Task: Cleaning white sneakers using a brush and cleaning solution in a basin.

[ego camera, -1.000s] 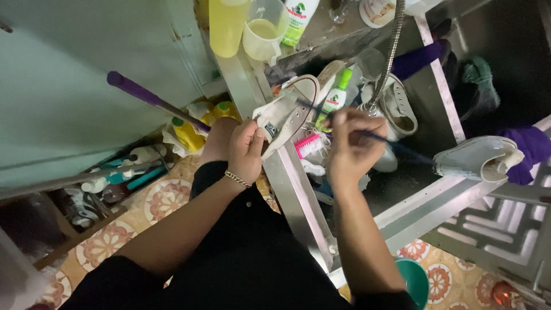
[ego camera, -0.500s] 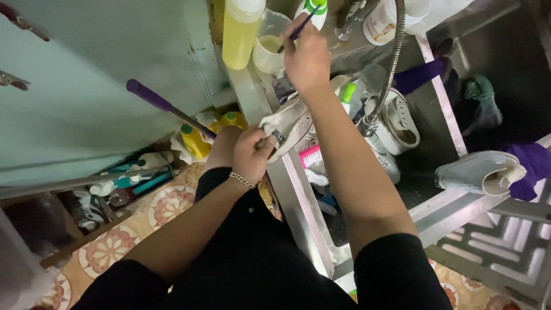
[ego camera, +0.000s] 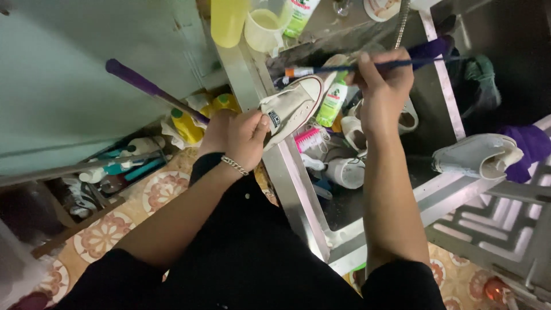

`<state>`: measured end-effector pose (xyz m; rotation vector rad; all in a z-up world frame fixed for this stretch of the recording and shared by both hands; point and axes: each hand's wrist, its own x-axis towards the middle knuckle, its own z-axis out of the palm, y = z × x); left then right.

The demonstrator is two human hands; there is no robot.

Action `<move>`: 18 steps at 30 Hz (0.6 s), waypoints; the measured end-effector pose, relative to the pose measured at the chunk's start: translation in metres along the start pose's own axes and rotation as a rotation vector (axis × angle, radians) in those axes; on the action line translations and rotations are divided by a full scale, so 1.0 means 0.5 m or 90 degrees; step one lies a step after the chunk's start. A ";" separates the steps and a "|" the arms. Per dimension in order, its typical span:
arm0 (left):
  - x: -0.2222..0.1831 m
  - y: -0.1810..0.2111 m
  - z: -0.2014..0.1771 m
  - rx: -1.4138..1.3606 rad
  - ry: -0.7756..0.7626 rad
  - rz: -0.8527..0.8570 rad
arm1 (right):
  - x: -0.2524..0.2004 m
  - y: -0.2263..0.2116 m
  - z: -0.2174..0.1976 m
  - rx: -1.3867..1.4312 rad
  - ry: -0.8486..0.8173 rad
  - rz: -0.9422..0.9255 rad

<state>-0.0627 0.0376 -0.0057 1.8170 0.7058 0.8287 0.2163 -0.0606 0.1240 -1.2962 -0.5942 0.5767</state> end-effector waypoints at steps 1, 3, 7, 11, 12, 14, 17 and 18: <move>0.006 0.007 -0.007 -0.003 -0.001 -0.003 | -0.012 0.006 -0.020 -0.004 0.001 0.002; 0.017 0.021 -0.026 0.028 -0.097 -0.063 | -0.037 0.017 -0.058 -0.185 0.034 -0.002; -0.004 -0.111 0.018 0.047 -0.150 -0.132 | -0.070 0.043 -0.067 -0.135 0.047 0.037; -0.002 -0.094 0.003 0.013 -0.152 -0.142 | -0.085 0.073 -0.066 -0.081 0.020 0.032; 0.000 -0.067 -0.009 0.001 -0.145 -0.136 | -0.084 0.083 -0.072 -0.084 0.014 0.026; 0.011 -0.022 -0.024 -0.039 -0.133 -0.129 | -0.081 0.083 -0.087 -0.089 0.008 0.013; 0.020 0.003 -0.031 -0.078 -0.112 -0.116 | -0.087 0.080 -0.087 -0.080 -0.013 -0.001; 0.023 0.005 -0.030 -0.077 -0.103 -0.109 | -0.090 0.078 -0.084 -0.065 -0.028 -0.004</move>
